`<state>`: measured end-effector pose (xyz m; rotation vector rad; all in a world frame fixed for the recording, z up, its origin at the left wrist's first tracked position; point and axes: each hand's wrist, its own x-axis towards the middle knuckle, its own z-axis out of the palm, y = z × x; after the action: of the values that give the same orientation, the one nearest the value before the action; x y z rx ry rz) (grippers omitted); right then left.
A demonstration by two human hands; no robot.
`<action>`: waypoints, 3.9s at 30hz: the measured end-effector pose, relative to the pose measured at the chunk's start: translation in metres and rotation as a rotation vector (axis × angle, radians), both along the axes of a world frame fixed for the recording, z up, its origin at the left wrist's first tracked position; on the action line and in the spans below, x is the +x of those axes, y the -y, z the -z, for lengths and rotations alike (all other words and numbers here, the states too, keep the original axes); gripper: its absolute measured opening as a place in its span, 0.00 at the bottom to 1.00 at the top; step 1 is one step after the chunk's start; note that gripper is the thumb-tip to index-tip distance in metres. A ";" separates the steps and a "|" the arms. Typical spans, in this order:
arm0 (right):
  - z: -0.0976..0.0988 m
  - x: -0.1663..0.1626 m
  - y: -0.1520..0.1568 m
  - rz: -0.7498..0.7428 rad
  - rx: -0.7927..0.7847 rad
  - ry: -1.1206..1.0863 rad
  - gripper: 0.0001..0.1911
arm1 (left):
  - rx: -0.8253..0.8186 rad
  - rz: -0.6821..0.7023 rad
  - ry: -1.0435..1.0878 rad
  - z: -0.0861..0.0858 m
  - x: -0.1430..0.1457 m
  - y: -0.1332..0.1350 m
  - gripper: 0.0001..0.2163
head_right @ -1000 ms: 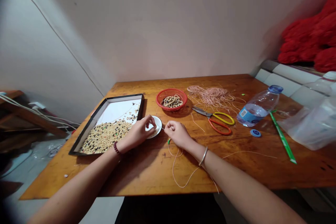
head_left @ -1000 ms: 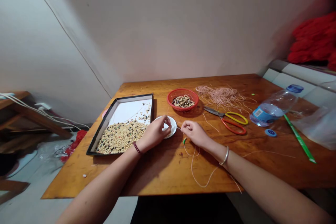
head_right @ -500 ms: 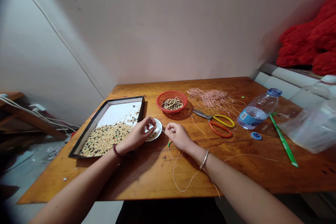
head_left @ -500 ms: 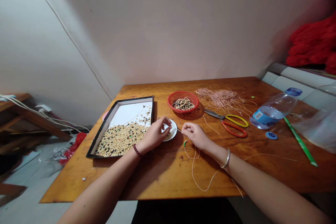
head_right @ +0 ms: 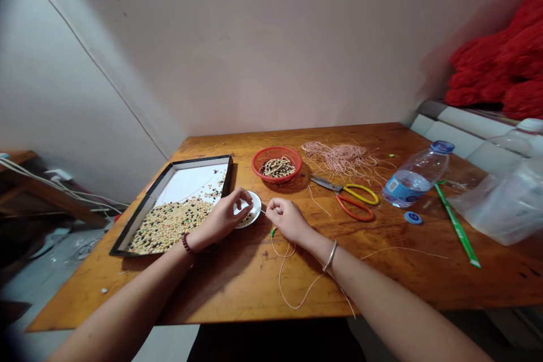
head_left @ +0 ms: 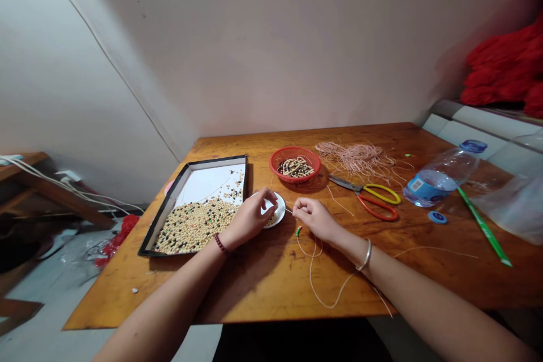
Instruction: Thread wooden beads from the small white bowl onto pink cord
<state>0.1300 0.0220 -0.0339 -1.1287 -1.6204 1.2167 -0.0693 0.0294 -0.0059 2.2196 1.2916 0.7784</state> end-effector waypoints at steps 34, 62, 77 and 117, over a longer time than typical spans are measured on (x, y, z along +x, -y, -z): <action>-0.011 -0.002 0.000 0.038 -0.088 -0.156 0.07 | -0.126 -0.038 0.382 -0.002 0.005 0.002 0.09; -0.014 0.000 0.003 0.012 -0.097 -0.188 0.07 | -0.205 -0.059 0.437 0.003 0.005 -0.002 0.11; -0.015 0.000 0.003 0.011 -0.101 -0.198 0.07 | -0.226 -0.054 0.434 0.000 0.006 -0.002 0.11; -0.015 -0.001 0.004 -0.052 -0.012 -0.144 0.09 | -0.190 -0.101 0.452 -0.001 0.005 -0.003 0.13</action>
<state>0.1293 0.0179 -0.0187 -0.9881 -1.5433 1.3124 -0.0640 0.0327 -0.0052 1.7120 1.1968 1.0729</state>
